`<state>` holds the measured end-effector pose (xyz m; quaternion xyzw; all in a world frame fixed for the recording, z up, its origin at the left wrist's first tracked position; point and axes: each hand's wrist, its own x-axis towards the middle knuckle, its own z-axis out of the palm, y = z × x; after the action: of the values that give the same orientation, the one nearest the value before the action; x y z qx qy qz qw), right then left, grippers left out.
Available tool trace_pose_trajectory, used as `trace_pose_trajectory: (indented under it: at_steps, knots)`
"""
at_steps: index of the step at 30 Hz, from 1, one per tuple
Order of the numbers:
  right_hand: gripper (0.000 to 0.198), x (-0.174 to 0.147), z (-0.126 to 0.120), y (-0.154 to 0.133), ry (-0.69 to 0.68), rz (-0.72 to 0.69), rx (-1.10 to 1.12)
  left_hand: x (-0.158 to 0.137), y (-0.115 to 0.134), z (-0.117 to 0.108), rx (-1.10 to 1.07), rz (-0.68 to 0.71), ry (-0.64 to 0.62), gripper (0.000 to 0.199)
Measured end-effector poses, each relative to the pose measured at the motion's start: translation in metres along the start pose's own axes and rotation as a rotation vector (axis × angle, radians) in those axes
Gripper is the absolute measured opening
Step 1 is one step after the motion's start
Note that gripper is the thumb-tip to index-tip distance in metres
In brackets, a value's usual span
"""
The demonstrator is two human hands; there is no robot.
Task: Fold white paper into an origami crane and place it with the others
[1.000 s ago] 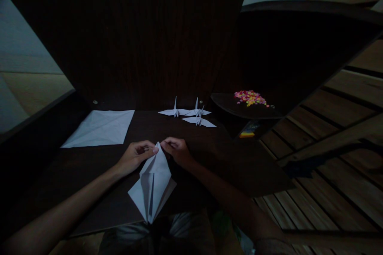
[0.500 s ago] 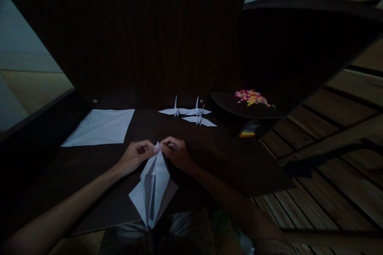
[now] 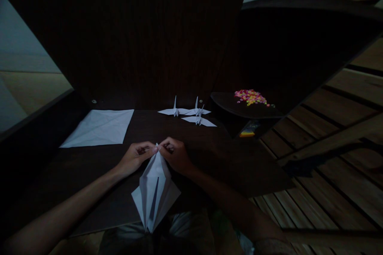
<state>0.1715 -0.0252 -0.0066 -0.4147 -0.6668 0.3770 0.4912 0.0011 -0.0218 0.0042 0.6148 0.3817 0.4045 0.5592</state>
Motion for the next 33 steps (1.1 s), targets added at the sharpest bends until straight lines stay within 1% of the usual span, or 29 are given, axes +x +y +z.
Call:
trace_pose_trajectory:
  at_steps: [7,12,16,19,23,27,33]
  knots:
    - [0.016,0.004,-0.0027,0.006,-0.07,0.104,0.193,0.0005,-0.0033,-0.0031,0.002,-0.009,0.001,0.035]
    - [0.018,0.0061,-0.0055,0.0031,-0.096,0.129,0.263,-0.0008,0.0024,-0.0018,-0.01,-0.02,0.006,0.032]
    - [0.018,0.0051,-0.0046,0.0023,-0.095,0.105,0.239,-0.0019,0.0045,-0.0009,0.054,0.007,0.013,0.029]
    - [0.016,0.0041,-0.0034,0.0017,-0.093,0.091,0.192,-0.0032,0.003,-0.0006,0.175,0.061,0.014,0.027]
    - [0.014,0.0034,-0.0027,0.0024,-0.083,0.078,0.121,-0.0046,0.0023,0.0006,0.308,0.135,0.051,0.021]
    - [0.013,0.0032,-0.0024,0.0054,-0.053,0.078,0.062,-0.0051,0.0038,0.0021,0.364,0.167,0.071,0.017]
    - [0.011,0.004,-0.0017,0.0039,-0.048,0.065,0.064,-0.0065,0.0048,0.0041,0.423,0.179,0.062,0.016]
